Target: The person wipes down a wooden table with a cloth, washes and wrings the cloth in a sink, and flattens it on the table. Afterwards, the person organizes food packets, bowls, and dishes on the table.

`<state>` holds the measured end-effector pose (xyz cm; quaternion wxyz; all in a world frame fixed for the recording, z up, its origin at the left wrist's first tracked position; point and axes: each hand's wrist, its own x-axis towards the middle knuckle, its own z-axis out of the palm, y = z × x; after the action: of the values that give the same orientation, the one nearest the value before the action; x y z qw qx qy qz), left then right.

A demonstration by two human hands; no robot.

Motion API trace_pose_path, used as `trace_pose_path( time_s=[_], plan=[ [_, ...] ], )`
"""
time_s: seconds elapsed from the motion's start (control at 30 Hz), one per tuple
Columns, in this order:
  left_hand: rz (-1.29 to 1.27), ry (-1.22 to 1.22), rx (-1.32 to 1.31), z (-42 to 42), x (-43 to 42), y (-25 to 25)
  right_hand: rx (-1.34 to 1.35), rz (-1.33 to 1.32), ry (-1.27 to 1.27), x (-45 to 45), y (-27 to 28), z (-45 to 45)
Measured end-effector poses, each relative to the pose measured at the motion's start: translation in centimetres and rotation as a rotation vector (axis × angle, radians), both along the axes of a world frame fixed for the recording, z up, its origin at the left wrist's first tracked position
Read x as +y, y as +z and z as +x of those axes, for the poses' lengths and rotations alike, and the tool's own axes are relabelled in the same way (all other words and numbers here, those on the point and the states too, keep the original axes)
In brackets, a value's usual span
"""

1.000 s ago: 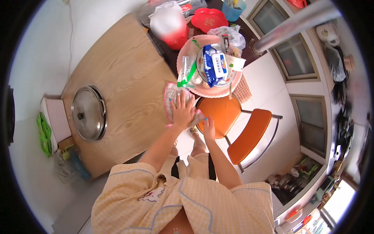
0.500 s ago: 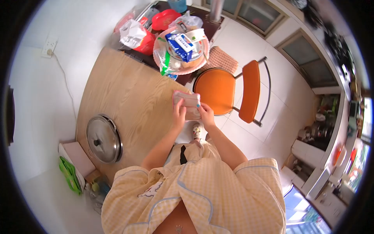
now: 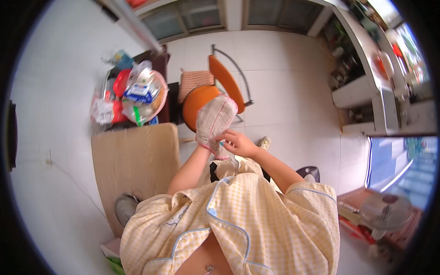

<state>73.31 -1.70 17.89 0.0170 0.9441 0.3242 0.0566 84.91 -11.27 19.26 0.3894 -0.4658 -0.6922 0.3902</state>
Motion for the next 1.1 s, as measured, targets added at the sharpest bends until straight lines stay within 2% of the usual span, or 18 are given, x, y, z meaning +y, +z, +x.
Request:
trace_pose_path(
  time_s=[0.03, 0.1, 0.13, 0.2, 0.23, 0.3, 0.37, 0.4, 0.5, 0.57, 0.6, 0.67, 0.7, 0.77, 0.83, 0.9, 0.97, 1.1],
  plan=[
    [-0.030, -0.050, 0.050, 1.7, -0.2, 1.4, -0.030, -0.093, -0.066, -1.1, -0.3, 2.2],
    [-0.069, -0.158, 0.146, 5.8, -0.7, 4.2, 0.220, -0.392, -0.336, -2.8, -1.0, 6.2],
    [-0.084, -0.219, 0.191, 8.1, -1.1, 5.4, 0.230, -0.382, -0.380, -3.6, -2.3, 8.2],
    [-0.105, -0.339, 0.261, 13.1, -2.2, 7.6, 0.368, -0.108, -0.889, -4.7, -4.7, 12.8],
    [-0.106, -0.394, 0.295, 15.8, -2.9, 8.6, 0.372, -0.100, -0.926, -5.2, -4.0, 15.1],
    [-0.109, -0.506, 0.352, 21.0, -4.5, 10.2, 0.575, 0.114, -1.036, -5.9, -2.9, 19.4],
    [-0.105, -0.611, 0.407, 26.6, -6.5, 11.5, 0.613, 0.026, -1.031, -9.1, -4.9, 25.1],
    [-0.107, -0.659, 0.426, 29.3, -7.4, 11.9, 0.859, -0.176, -0.844, -10.7, -7.6, 28.1],
    [-0.184, -0.715, 0.420, 36.4, -9.4, 11.6, 1.019, -0.506, -0.714, -14.4, -4.6, 33.9],
    [-0.195, -0.791, 0.412, 39.7, -9.5, 9.6, 1.096, -0.484, -0.814, -16.5, -0.2, 35.6],
    [-0.258, -0.836, 0.384, 41.6, -10.0, 8.9, 1.098, -0.503, -0.831, -18.0, -0.7, 37.6],
    [-0.463, -0.912, 0.305, 45.1, -10.5, 7.3, 1.059, -0.498, -0.907, -20.5, -1.1, 40.7],
    [-0.662, -0.937, 0.242, 46.9, -10.8, 6.3, 1.006, -0.506, -0.956, -21.7, -1.5, 42.1],
    [-1.186, -0.946, 0.128, 50.1, -10.9, 4.2, 1.067, -0.457, -0.989, -23.0, -1.8, 44.0],
    [-1.811, -0.837, 0.097, 53.5, -11.5, 1.8, 1.344, -0.267, -1.035, -23.8, -1.0, 45.5],
    [-2.243, -0.720, 0.135, 56.9, -11.9, -0.9, 1.351, -0.226, -1.112, -24.4, -1.2, 47.6],
    [-2.458, -0.660, 0.201, 60.5, -12.0, -3.1, 1.344, -0.187, -1.184, -24.7, -1.1, 50.6],
    [-2.323, -0.736, 0.304, 68.8, -13.0, -3.3, 1.415, -0.075, -1.213, -25.0, -1.4, 58.9]
  ],
)
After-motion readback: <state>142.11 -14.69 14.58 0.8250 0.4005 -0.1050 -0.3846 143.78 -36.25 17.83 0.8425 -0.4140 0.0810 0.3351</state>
